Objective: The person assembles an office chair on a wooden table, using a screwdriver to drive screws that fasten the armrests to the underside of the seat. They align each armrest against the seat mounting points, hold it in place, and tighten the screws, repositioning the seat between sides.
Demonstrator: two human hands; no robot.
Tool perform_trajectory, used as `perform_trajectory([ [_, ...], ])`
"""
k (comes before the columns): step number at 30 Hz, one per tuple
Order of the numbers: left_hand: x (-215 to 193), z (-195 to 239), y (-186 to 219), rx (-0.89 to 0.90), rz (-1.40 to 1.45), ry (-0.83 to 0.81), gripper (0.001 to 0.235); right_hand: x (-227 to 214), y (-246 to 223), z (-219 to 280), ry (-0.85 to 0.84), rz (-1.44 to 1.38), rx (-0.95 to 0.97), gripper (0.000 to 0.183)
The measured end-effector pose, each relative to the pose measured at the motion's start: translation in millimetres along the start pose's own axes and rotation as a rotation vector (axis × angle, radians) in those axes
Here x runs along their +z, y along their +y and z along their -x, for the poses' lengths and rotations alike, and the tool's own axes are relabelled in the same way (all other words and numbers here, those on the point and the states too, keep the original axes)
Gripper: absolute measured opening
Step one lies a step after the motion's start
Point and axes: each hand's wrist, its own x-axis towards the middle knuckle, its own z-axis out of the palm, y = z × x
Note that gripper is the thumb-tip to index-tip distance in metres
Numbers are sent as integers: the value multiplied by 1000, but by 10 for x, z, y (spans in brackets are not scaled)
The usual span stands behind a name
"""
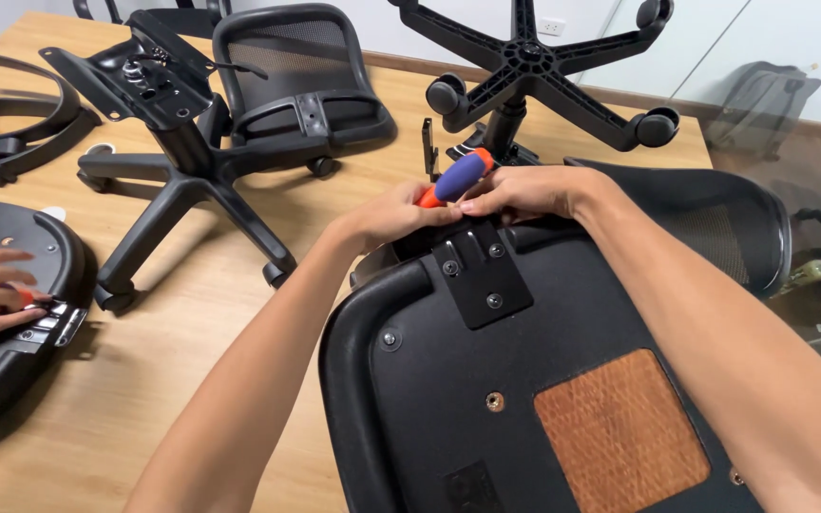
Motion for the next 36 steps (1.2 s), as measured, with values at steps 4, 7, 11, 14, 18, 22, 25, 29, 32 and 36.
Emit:
perform_trajectory([
  [4, 15, 293, -240, -83, -11, 235, 42, -28, 116, -69, 4, 27, 30, 56],
  [7, 36, 755, -463, 16, 253, 499, 36, -55, 153, -64, -70, -17, -13, 48],
  [11, 335, 1472, -690, -138, 266, 583, 49, -108, 222, -54, -38, -15, 9, 40],
  [14, 602, 1766, -524, -272, 418, 501, 48, -130, 182, 11, 0, 19, 42, 39],
  [18, 860, 1888, -534, -331, 636, 464, 53, -151, 295, -38, 68, 118, 52, 49],
  [22, 970, 1841, 14, -486, 667, 548, 53, -140, 223, 45, 95, 154, 16, 53],
  [25, 1024, 1748, -30, -431, 515, 627, 55, -167, 255, 46, 100, 184, 56, 58],
  [29, 1051, 1579, -112, -331, 356, 779, 52, -239, 372, 80, 165, 253, 86, 61],
  [32, 1007, 1433, -29, -296, 300, 783, 52, -318, 452, 190, 179, 240, 112, 62],
  [36, 854, 1143, -23, -298, 274, 729, 61, -433, 513, 391, 212, 213, 124, 65],
])
